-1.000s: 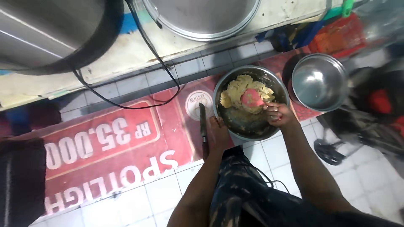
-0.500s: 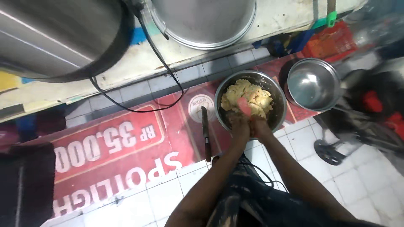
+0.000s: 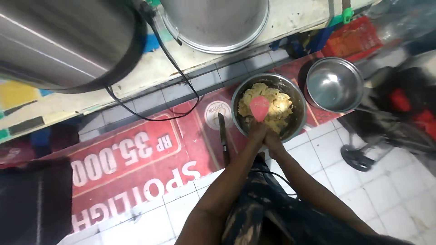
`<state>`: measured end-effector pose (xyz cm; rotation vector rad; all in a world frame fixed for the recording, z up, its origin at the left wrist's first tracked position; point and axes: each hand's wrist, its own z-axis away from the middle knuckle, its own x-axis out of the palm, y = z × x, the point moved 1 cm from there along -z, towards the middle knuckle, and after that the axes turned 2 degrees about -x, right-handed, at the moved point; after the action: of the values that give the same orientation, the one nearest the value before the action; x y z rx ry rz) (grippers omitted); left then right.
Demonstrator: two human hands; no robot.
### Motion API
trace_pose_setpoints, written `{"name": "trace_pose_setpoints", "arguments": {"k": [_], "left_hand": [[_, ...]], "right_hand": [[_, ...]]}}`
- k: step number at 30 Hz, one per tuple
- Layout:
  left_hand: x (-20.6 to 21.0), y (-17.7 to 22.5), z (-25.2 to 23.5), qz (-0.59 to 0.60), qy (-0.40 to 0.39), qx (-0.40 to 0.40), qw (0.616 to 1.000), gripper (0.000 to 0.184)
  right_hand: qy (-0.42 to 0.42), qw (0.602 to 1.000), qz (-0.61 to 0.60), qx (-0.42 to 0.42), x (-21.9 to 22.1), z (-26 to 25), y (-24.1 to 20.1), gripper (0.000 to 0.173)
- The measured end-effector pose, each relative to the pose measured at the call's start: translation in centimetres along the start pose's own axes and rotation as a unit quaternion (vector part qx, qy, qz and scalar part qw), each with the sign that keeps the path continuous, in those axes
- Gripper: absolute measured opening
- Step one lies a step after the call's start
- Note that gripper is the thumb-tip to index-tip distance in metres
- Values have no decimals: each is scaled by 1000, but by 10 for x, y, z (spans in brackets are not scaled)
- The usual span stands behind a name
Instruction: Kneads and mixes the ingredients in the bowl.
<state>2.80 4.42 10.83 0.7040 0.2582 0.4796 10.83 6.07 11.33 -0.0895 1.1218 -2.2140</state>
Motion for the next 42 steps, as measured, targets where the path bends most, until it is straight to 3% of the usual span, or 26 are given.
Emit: {"name": "trace_pose_setpoints", "arguments": {"k": [5,9,11,15,19,23,26,30,36,39,42], "left_hand": [[-6,-3,-6,-81,27,60,995,42],[0,4,3,-157,9,89,984,44],[-1,7,8,-180,12,84,980,43],[-8,13,11,-208,7,51,977,41],[-12,13,8,-220,-2,39,975,37],[-18,12,4,-218,1,50,975,39],[-14,14,0,-240,-13,73,968,38],[-12,17,0,-262,-25,84,961,37],[-40,18,23,-273,-5,54,960,35],[-58,0,18,-238,86,36,967,33],[-70,-16,12,-135,193,47,971,32]], "right_hand": [[61,997,-52,17,-31,-23,0,34],[-6,997,-82,-13,-33,-62,-3,31],[16,997,-76,0,-30,-67,-14,29],[92,996,14,-17,-44,-91,-31,38],[120,982,109,-100,-57,-109,-45,32],[76,995,11,-68,-63,-104,-41,37],[-2,998,-47,-29,-49,-86,-20,56],[66,994,-85,-27,-25,-104,-17,55],[67,976,138,-155,-60,-111,-64,37],[29,921,352,-162,-63,-138,-90,50],[23,860,474,-188,-26,-160,-41,63]]}}
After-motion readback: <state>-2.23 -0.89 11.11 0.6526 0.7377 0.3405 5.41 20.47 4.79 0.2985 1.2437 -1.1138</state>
